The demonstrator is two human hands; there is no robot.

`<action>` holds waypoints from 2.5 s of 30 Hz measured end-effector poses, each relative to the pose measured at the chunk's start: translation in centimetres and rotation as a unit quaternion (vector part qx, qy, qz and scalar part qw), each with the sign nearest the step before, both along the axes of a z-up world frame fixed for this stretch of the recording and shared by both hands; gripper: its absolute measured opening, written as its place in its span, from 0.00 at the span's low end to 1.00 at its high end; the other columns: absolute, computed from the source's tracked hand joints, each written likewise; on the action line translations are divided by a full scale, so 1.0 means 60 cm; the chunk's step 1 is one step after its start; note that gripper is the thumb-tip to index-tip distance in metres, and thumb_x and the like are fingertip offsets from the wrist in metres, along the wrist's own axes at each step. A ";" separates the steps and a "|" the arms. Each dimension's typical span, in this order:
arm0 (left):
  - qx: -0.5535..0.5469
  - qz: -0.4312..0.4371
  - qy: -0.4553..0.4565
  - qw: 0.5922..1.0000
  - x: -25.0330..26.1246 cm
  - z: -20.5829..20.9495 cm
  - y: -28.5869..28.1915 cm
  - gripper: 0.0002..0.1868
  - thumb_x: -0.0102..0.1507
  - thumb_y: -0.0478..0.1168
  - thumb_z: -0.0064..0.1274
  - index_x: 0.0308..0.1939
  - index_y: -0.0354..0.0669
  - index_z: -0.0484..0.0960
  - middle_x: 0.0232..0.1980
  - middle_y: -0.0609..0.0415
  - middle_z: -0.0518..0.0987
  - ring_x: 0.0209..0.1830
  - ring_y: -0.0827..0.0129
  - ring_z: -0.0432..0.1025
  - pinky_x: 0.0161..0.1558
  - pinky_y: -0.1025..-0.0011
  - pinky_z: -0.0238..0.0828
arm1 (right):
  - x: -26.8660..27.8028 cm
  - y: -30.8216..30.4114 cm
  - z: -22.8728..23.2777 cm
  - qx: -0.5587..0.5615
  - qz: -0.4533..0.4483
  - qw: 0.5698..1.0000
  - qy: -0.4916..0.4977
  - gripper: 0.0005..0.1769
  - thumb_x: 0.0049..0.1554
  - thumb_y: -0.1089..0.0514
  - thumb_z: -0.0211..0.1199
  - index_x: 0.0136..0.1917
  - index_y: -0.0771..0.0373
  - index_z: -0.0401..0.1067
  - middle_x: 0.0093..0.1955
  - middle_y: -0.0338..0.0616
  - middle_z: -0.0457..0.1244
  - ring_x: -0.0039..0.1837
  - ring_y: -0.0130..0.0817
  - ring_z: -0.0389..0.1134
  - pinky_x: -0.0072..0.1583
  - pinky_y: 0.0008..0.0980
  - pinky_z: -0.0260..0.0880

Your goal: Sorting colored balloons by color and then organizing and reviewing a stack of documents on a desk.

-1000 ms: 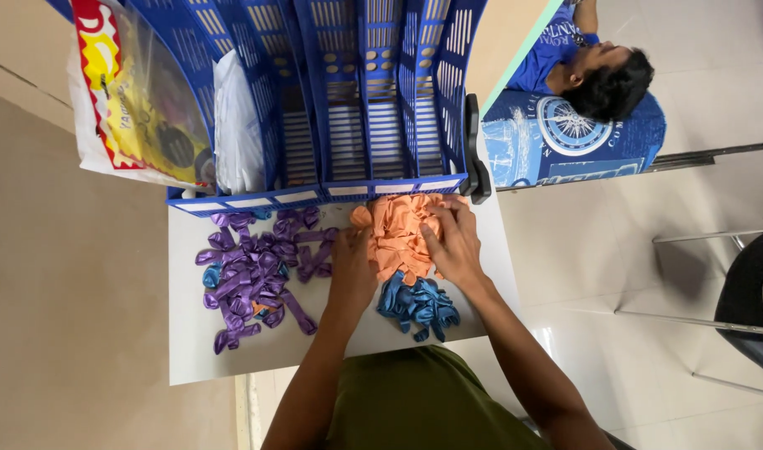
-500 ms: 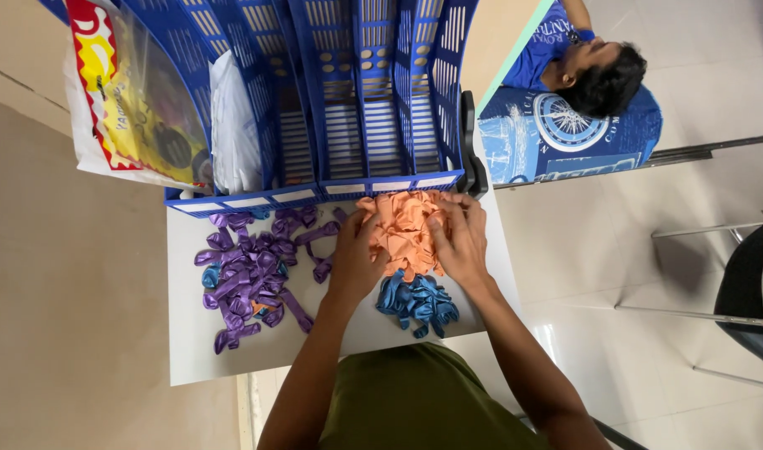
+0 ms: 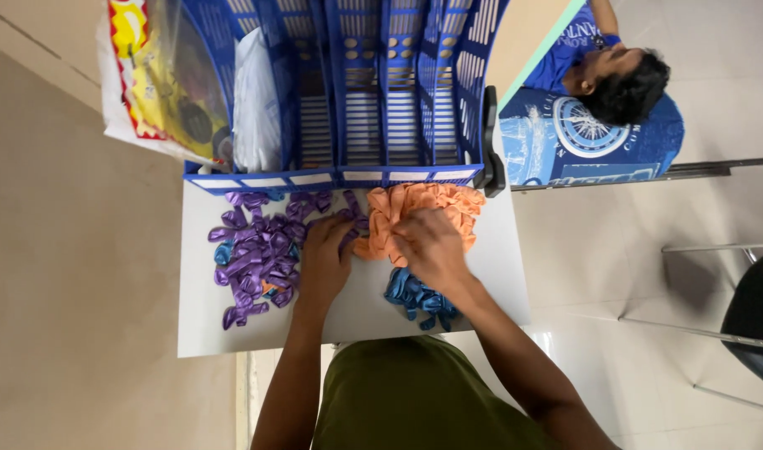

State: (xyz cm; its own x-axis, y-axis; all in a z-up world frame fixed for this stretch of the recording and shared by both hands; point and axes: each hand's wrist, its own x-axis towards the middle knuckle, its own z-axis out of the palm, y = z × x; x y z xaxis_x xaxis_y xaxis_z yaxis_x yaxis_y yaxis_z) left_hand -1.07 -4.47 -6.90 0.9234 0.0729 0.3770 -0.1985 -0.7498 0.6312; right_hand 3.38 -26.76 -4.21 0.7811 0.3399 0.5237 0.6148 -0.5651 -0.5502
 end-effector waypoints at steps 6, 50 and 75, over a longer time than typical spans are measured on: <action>0.016 0.015 -0.015 1.000 -0.002 0.010 0.008 0.11 0.58 0.32 0.59 0.45 0.40 0.86 0.49 0.47 0.81 0.52 0.47 0.72 0.55 0.55 0.69 | -0.006 0.073 0.038 -0.104 0.122 0.987 -0.032 0.15 0.46 0.57 0.72 0.48 0.60 0.79 0.51 0.48 0.63 0.53 0.48 0.62 0.52 0.43 0.66; 0.052 0.068 -0.022 0.996 -0.114 0.114 0.186 0.13 0.58 0.29 0.61 0.46 0.38 0.86 0.53 0.47 0.81 0.55 0.49 0.73 0.57 0.58 0.72 | -0.008 0.051 0.088 -0.079 0.067 0.987 0.126 0.14 0.56 0.53 0.69 0.53 0.63 0.77 0.52 0.46 0.68 0.52 0.47 0.70 0.52 0.44 0.71; -0.024 0.106 0.062 0.992 -0.104 0.049 0.353 0.25 0.53 0.28 0.64 0.55 0.36 0.81 0.45 0.39 0.81 0.41 0.50 0.78 0.42 0.61 0.76 | -0.004 0.297 0.033 -0.168 0.051 0.961 0.212 0.13 0.52 0.52 0.70 0.49 0.56 0.79 0.46 0.48 0.72 0.46 0.52 0.72 0.48 0.50 0.71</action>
State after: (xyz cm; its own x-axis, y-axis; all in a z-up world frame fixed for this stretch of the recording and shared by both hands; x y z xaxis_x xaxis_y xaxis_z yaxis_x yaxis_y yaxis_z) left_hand -7.30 16.70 -3.94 0.9244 0.2858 0.2528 0.0422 -0.7350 0.6768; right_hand 3.12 -8.97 -2.20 0.8540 0.5201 0.0129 0.4368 -0.7034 -0.5607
